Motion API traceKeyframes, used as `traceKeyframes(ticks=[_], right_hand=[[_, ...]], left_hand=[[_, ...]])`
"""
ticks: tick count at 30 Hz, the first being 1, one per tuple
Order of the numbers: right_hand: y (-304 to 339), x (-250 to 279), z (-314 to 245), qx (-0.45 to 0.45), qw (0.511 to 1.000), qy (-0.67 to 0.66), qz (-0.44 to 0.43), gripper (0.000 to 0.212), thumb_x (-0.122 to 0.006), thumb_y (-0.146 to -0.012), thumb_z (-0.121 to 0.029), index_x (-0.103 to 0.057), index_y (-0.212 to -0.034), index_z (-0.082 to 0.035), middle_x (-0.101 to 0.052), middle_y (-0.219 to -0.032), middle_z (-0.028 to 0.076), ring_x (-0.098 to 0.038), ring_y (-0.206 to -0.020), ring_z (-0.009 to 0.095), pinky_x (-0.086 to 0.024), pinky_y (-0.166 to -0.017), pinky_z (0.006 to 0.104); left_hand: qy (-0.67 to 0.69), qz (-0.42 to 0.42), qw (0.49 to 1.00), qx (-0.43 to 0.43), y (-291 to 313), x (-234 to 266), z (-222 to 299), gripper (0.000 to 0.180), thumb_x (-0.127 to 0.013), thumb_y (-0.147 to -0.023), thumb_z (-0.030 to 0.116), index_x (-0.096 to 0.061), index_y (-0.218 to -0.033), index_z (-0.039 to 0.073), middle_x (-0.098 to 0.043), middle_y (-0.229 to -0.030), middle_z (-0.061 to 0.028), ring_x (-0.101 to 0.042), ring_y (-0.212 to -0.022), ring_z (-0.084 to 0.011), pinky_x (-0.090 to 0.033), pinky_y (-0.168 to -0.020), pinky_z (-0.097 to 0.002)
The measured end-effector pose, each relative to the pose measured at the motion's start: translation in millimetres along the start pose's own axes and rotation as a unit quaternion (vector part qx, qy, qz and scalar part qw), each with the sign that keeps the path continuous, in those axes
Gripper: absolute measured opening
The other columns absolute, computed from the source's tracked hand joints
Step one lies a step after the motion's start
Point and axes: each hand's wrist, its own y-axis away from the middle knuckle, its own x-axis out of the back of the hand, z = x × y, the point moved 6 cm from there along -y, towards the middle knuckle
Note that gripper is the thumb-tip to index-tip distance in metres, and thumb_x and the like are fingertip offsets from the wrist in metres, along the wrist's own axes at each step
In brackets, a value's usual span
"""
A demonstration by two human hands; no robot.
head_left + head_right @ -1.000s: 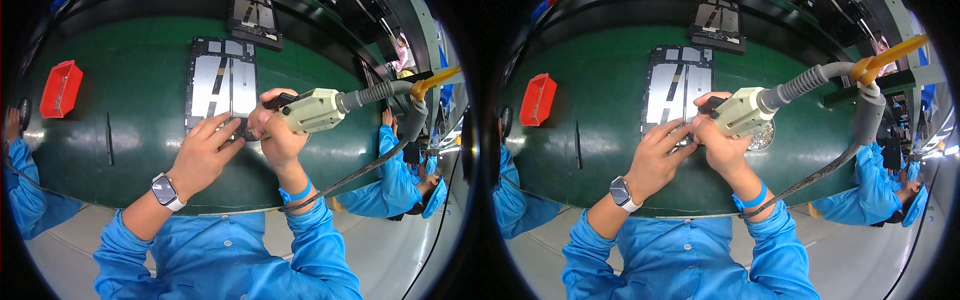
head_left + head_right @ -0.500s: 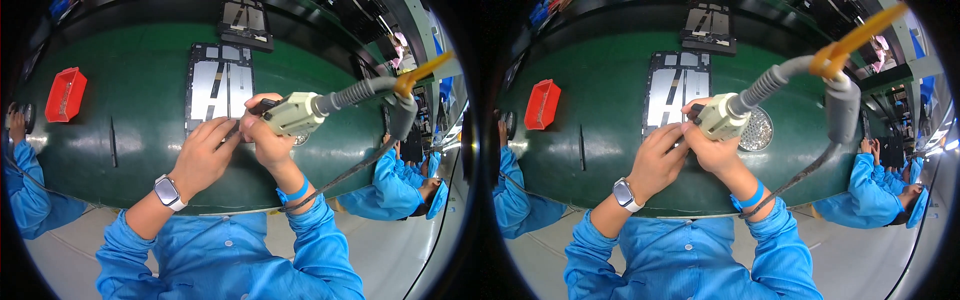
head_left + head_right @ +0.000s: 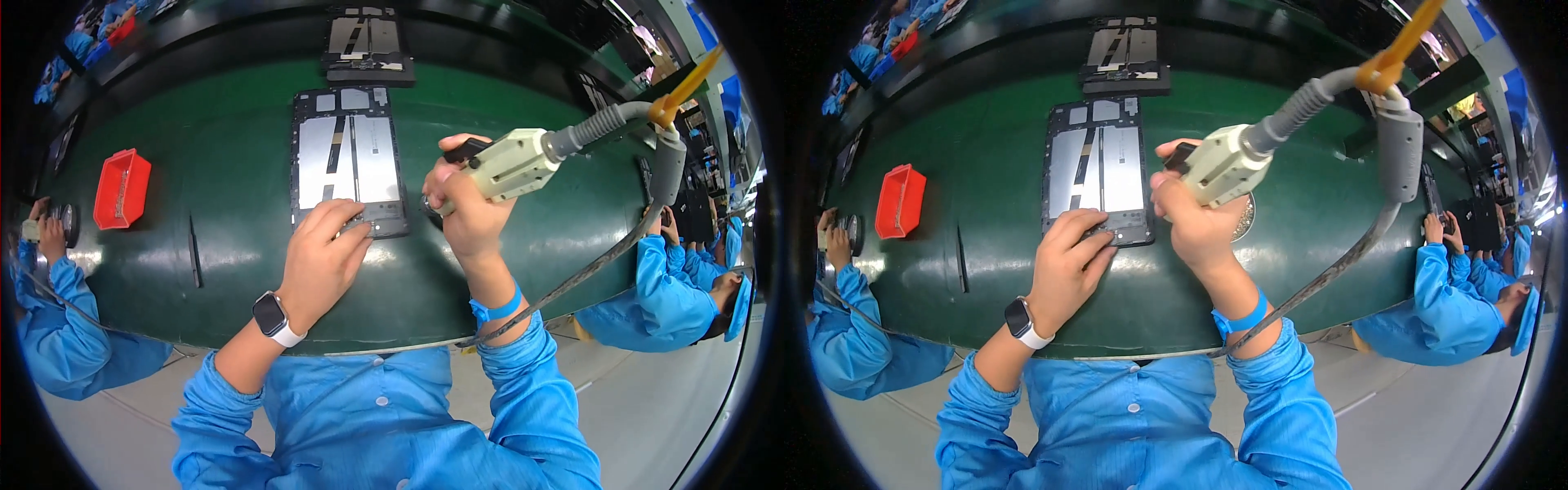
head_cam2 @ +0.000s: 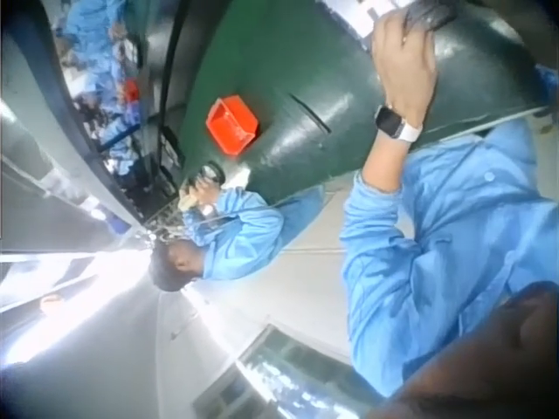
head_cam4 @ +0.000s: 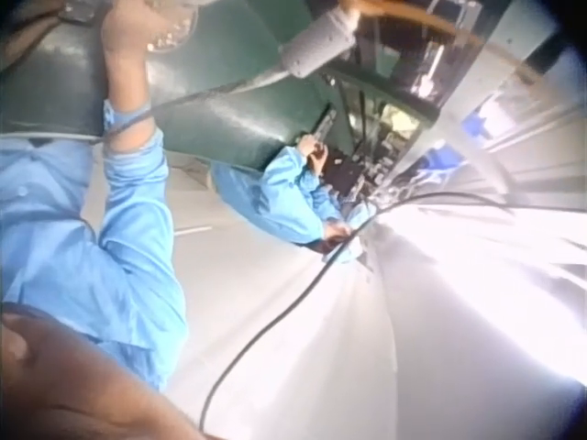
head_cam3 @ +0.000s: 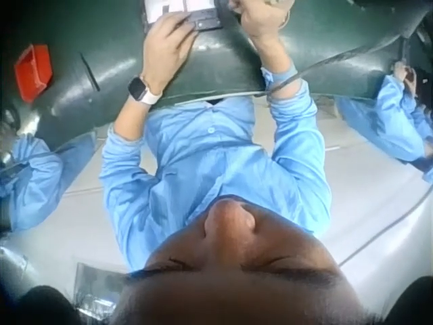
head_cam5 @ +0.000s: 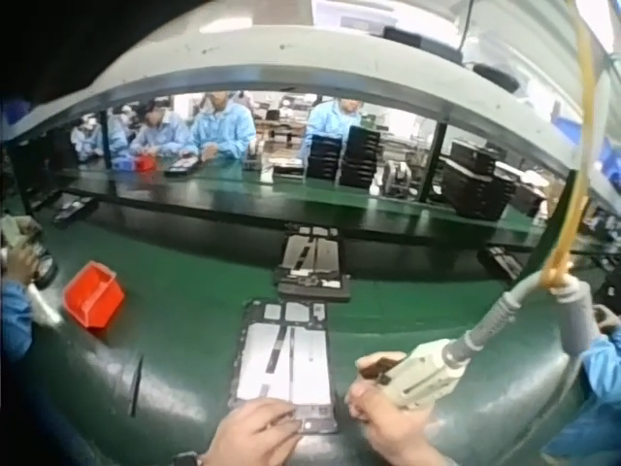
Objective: The person assembles internal components into a tablet device frame by securing them with screws using an electric screwdriver.
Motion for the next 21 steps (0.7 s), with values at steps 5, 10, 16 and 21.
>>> traceKeyframes(ticks=[5,10,16,21], right_hand=[[4,-3,1,0.013,0.999,0.049,-0.018,0.026,-0.058,-0.08,0.004,-0.058,-0.107,0.003,-0.058,-0.071,0.007,-0.054,-0.055,0.013,-0.046,-0.052,0.0259],[4,-3,4,0.027,0.998,0.051,-0.003,0.026,-0.059,-0.08,0.004,-0.058,-0.106,0.002,-0.059,-0.072,0.006,-0.055,-0.057,0.012,-0.045,-0.051,0.0245],[2,-5,6,0.013,0.999,0.047,0.0,0.027,-0.06,-0.079,0.005,-0.059,-0.106,0.002,-0.059,-0.074,0.006,-0.056,-0.056,0.012,-0.045,-0.05,0.0245],[0,-4,-2,0.025,0.999,0.044,0.002,0.027,-0.06,-0.08,0.004,-0.059,-0.107,0.001,-0.06,-0.076,0.005,-0.056,-0.057,0.012,-0.046,-0.05,0.0243]], left_hand=[[-0.035,0.0,0.999,0.009,2,-5,8,0.02,-0.074,-0.073,0.0,-0.068,-0.093,-0.003,-0.065,-0.109,-0.0142,-0.062,-0.105,-0.0334,-0.053,-0.087,-0.041],[-0.127,-0.014,0.992,0.024,5,-15,22,0.023,-0.071,-0.074,-0.002,-0.066,-0.096,-0.004,-0.063,-0.109,-0.0158,-0.06,-0.11,-0.0354,-0.052,-0.089,-0.0425],[-0.098,-0.054,0.993,0.048,10,-1,14,0.043,-0.076,-0.071,0.005,-0.059,-0.11,-0.002,-0.057,-0.12,-0.0185,-0.051,-0.122,-0.0399,-0.045,-0.101,-0.0482],[-0.125,-0.027,0.976,0.175,17,30,-29,0.06,-0.087,-0.067,0.017,-0.058,-0.118,0.001,-0.049,-0.137,-0.0236,-0.042,-0.131,-0.0438,-0.038,-0.107,-0.0487]])
